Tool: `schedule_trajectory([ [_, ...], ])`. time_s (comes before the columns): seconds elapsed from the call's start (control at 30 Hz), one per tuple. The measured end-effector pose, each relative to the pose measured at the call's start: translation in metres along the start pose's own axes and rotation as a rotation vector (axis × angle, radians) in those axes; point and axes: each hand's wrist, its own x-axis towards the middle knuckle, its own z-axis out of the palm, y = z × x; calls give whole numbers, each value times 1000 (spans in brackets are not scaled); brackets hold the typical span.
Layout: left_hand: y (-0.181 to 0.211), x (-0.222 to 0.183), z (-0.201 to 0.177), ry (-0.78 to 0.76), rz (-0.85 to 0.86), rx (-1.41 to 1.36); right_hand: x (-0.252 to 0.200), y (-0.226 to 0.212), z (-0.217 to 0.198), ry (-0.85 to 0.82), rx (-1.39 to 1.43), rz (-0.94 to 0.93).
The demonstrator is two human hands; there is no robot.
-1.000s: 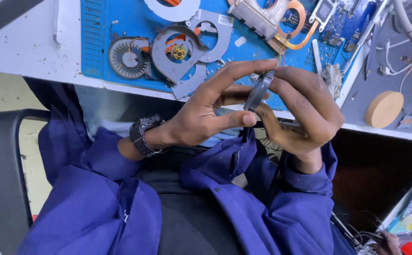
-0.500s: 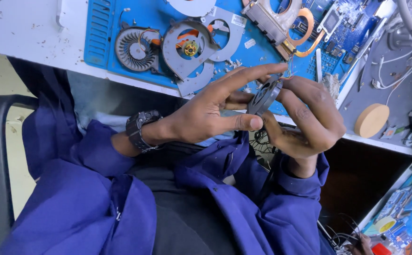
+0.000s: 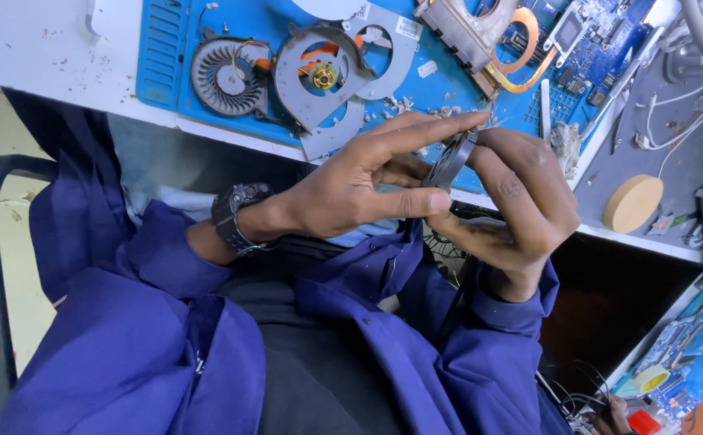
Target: Cleaning a laptop cooling fan using a small tool and a cloth
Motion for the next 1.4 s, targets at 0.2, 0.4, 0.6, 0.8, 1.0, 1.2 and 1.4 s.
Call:
schedule_trajectory([
  [0.2, 0, 1, 3, 10, -19, -25, -2, 2, -3, -10, -6, -20],
  [0.4, 2, -2, 8, 42, 12, 35, -6, 0, -2, 58, -55, -35],
  [0.6, 1, -3, 8, 26, 23, 18, 5, -14, 3, 77, -45, -9],
  [0.8, 1, -3, 8, 32, 21, -2, 2, -12, 2, 44, -42, -14],
  [1.0, 0, -2, 7, 26, 28, -4, 4, -18, 0, 29, -51, 31],
  [1.2, 0, -2, 8, 17, 28, 6, 2, -19, -2, 25, -56, 48],
  [1.4, 4, -1, 10, 36, -11, -29, -2, -9, -1, 58, -44, -17],
])
